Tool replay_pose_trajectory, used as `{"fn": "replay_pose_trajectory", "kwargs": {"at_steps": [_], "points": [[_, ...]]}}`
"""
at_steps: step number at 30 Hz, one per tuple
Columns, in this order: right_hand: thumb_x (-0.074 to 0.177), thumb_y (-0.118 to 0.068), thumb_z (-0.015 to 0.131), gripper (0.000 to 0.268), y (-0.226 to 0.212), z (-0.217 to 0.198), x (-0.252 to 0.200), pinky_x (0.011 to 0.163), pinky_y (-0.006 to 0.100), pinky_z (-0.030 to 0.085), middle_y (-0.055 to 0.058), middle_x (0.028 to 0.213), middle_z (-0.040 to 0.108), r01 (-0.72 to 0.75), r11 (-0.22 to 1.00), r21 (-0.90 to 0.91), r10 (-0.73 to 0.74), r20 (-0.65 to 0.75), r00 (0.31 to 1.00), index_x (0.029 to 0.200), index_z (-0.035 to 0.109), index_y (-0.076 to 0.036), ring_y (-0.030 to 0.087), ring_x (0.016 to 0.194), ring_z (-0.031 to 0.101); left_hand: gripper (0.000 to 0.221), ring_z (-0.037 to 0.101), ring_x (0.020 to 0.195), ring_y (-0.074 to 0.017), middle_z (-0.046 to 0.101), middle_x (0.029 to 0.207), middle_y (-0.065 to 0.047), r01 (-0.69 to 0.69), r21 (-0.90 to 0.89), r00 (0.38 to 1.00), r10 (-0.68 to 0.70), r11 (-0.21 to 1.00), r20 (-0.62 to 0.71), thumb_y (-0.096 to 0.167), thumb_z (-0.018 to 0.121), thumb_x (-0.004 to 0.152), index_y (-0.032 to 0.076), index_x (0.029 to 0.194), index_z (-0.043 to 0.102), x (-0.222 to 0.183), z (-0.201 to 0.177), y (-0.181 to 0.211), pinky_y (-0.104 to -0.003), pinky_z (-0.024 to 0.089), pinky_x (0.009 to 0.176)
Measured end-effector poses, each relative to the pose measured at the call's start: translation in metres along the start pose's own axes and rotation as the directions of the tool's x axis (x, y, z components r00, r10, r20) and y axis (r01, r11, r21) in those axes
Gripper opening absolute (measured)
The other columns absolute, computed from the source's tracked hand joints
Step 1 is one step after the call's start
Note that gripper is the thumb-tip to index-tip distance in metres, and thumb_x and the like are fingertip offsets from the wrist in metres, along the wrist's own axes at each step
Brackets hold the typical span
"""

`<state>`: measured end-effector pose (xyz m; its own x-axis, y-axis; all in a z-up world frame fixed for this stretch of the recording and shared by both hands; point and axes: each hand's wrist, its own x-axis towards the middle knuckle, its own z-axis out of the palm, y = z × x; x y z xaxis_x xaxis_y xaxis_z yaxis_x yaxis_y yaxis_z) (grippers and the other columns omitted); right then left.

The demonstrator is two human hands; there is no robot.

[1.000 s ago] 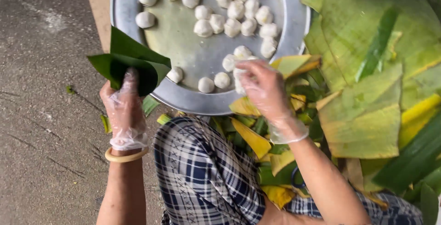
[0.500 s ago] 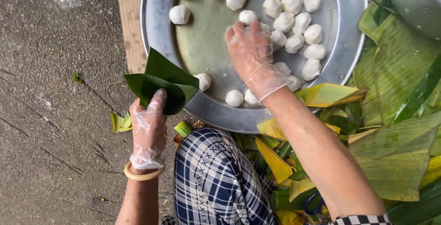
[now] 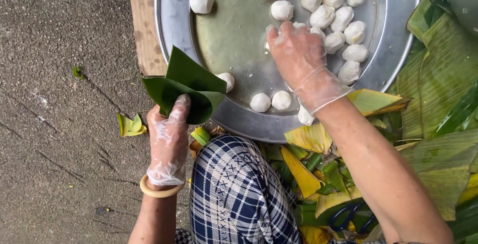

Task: Wrapping small dough balls in banana leaves and trimming the excess leaf with scissors

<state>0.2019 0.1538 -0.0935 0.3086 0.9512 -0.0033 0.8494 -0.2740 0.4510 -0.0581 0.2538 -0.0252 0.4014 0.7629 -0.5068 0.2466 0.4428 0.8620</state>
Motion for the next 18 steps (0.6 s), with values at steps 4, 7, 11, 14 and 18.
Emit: {"fn": "replay_pose_trajectory", "kwargs": {"at_steps": [4, 7, 11, 14, 18], "points": [[0.081, -0.014, 0.072, 0.026, -0.003, -0.019, -0.003, 0.032, 0.026, 0.044, 0.0, 0.074, 0.058, 0.112, 0.993, -0.033, -0.108, 0.095, 0.99, 0.106, 0.064, -0.014, 0.009, 0.047, 0.057, 0.032, 0.068, 0.093, -0.0245, 0.068, 0.103, -0.016, 0.022, -0.118, 1.0, -0.022, 0.993, 0.004, 0.02, 0.064, 0.092, -0.006, 0.111, 0.063, -0.003, -0.004, -0.002, -0.035, 0.058, 0.095], [0.081, -0.01, 0.072, 0.031, -0.011, -0.022, -0.01, 0.031, 0.023, 0.045, 0.002, 0.072, 0.057, 0.171, 0.977, 0.126, -0.179, 0.062, 0.982, 0.112, 0.065, -0.009, 0.008, 0.046, 0.053, 0.037, 0.068, 0.098, -0.0263, 0.068, 0.107, -0.017, 0.059, -0.129, 0.998, -0.061, 0.99, -0.012, 0.022, 0.064, 0.09, -0.007, 0.114, 0.062, -0.005, -0.003, -0.001, -0.038, 0.057, 0.102], [0.085, -0.023, 0.078, 0.02, -0.03, 0.002, 0.0, 0.051, 0.047, 0.059, 0.011, 0.088, 0.059, 0.016, 0.809, 0.588, -0.052, 0.045, 0.998, 0.097, 0.066, -0.012, 0.033, 0.071, 0.068, 0.021, 0.07, 0.094, -0.0254, 0.072, 0.091, -0.014, 0.126, 0.054, 0.987, -0.12, 0.991, -0.104, 0.025, 0.063, 0.099, 0.008, 0.105, 0.073, -0.008, 0.017, 0.02, -0.064, 0.042, 0.112], [0.087, -0.017, 0.071, 0.037, -0.033, 0.003, 0.021, 0.086, 0.042, 0.059, 0.035, 0.128, 0.058, -0.269, 0.5, 0.823, 0.128, 0.237, 0.963, 0.121, 0.067, -0.001, 0.042, 0.104, 0.067, 0.03, 0.068, 0.095, -0.0227, 0.069, 0.103, -0.014, 0.045, -0.078, 0.998, -0.048, 0.996, -0.03, 0.02, 0.063, 0.092, -0.004, 0.11, 0.065, -0.008, 0.012, 0.009, -0.035, 0.058, 0.097], [0.087, -0.027, 0.071, 0.028, -0.014, -0.023, 0.031, 0.077, 0.026, 0.059, -0.004, 0.104, 0.078, -0.442, 0.025, 0.897, -0.063, 0.443, 0.894, 0.113, 0.073, -0.019, 0.011, 0.088, 0.073, 0.032, 0.067, 0.092, -0.0218, 0.069, 0.102, -0.014, -0.008, -0.075, 0.999, 0.004, 0.997, -0.041, 0.021, 0.064, 0.092, -0.005, 0.11, 0.065, -0.001, 0.001, 0.0, -0.032, 0.057, 0.093]]}}
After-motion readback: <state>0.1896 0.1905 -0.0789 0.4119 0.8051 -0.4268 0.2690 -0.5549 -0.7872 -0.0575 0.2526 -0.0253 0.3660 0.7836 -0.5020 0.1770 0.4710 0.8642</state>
